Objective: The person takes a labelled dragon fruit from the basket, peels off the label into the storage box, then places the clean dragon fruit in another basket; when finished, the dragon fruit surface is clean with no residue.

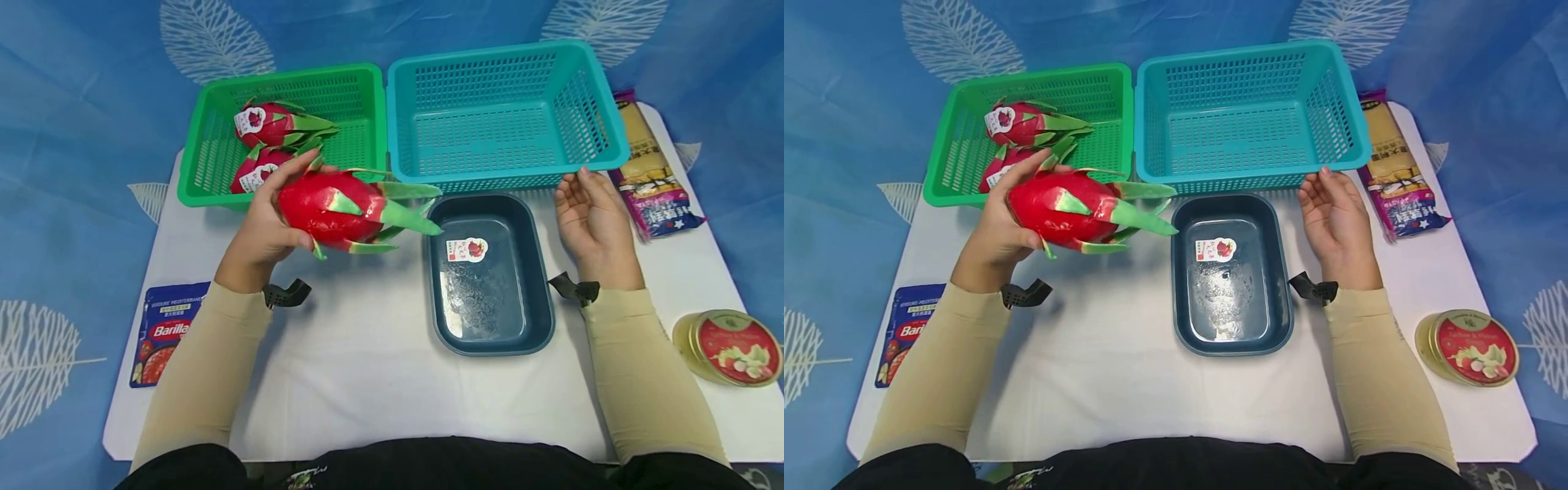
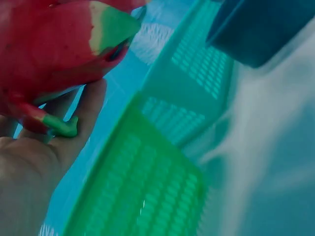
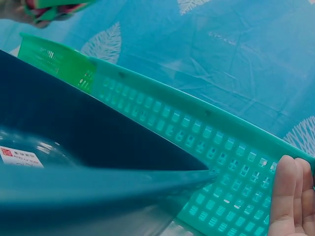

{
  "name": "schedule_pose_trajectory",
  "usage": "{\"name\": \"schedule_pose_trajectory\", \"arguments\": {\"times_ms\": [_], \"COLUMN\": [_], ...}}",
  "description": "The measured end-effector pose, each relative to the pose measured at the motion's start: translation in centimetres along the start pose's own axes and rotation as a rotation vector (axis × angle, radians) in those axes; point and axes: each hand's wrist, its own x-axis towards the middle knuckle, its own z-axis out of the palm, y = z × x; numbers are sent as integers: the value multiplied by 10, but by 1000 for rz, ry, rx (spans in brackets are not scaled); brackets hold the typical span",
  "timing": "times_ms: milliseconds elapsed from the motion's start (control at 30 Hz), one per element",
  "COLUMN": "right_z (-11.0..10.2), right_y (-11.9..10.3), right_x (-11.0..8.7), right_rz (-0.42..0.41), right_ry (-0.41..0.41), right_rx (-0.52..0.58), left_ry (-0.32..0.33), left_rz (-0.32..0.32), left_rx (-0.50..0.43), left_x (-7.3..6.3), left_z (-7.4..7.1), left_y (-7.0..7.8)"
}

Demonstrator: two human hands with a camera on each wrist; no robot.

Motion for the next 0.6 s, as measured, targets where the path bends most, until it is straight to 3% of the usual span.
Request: {"name": "schedule_pose_trajectory", "arguments": {"times_ms": [167,400,600], "right_z": [-1,-2,-3], "right_y": [2,3,2], "right_x": [0,0,-1], "right_rz": [-5,-7,-9], "right_ry": [-22,-29,-43], "right_rx": [-19,-35,-32], "left_ry": [-10,41,46], "left_rz": [-24,-84,-108], "left_rx": [-1,-30,48], "left_x": [37,92,140], "left_z": [9,23,22], "left_y": [-4,-13,-24]}}
